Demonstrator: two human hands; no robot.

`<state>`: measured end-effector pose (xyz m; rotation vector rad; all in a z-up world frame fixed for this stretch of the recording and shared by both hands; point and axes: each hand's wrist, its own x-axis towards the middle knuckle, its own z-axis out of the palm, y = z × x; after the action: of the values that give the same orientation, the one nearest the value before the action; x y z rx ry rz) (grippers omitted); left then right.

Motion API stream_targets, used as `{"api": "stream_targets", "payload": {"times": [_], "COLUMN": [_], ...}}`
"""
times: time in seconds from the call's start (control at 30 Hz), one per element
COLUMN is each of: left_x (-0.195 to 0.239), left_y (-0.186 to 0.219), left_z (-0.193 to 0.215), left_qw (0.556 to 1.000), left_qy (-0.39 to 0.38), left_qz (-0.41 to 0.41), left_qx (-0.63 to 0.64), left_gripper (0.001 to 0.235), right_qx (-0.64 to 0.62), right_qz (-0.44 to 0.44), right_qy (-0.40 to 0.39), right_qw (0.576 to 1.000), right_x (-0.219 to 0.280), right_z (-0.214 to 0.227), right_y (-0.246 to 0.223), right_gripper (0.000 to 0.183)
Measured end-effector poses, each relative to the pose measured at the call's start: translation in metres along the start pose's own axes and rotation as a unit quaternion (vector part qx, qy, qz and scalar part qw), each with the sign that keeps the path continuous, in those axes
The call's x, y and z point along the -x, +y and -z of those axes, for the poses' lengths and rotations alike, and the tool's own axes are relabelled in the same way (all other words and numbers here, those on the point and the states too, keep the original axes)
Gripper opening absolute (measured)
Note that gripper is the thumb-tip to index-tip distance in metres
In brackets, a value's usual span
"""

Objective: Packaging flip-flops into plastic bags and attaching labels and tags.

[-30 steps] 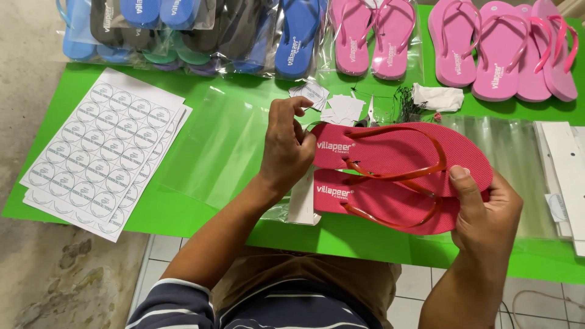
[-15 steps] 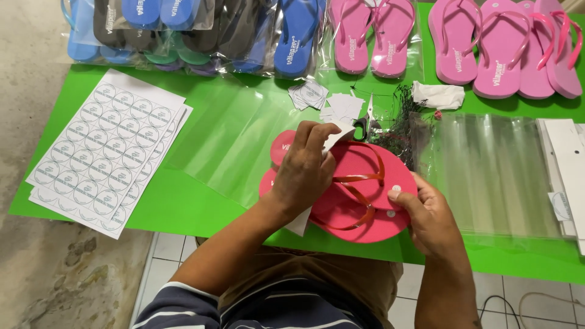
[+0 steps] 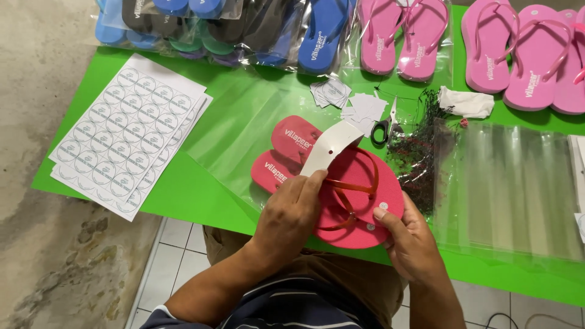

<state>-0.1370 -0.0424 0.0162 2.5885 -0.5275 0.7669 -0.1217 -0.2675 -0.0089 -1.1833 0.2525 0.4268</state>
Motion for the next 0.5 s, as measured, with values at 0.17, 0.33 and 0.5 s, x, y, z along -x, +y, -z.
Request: {"api": "stream_targets", "payload": {"times": [0.17,0.33,0.5], "left_x": [-0.002,-0.004,-0.004], "left_y": [0.003,0.008,0.019], "left_z": [0.006,0.011,0.018], "left_qw": [0.999,0.998,0.996], "left_qy": [-0.014,-0.012,-0.025], "left_qz": [-0.031,-0.050,-0.081], "left_qx": [0.041,0.027,0.025], "left_gripper": [0.034,0.035,0.033], "right_qx": [-0.022,-0.049,-0.094], "right_qz": [0.013,0.022,0.058], "right_qy": [-0.022,-0.018,-0.038], "right_qw": [0.999,0.998,0.993], "right_x": [-0.002,-0.011,-0.030], "right_z": [-0.017,-0.026,-0.023], "right_y": [0.004,0.021,0.049], "right_gripper": [0.066,0.058,0.041]}}
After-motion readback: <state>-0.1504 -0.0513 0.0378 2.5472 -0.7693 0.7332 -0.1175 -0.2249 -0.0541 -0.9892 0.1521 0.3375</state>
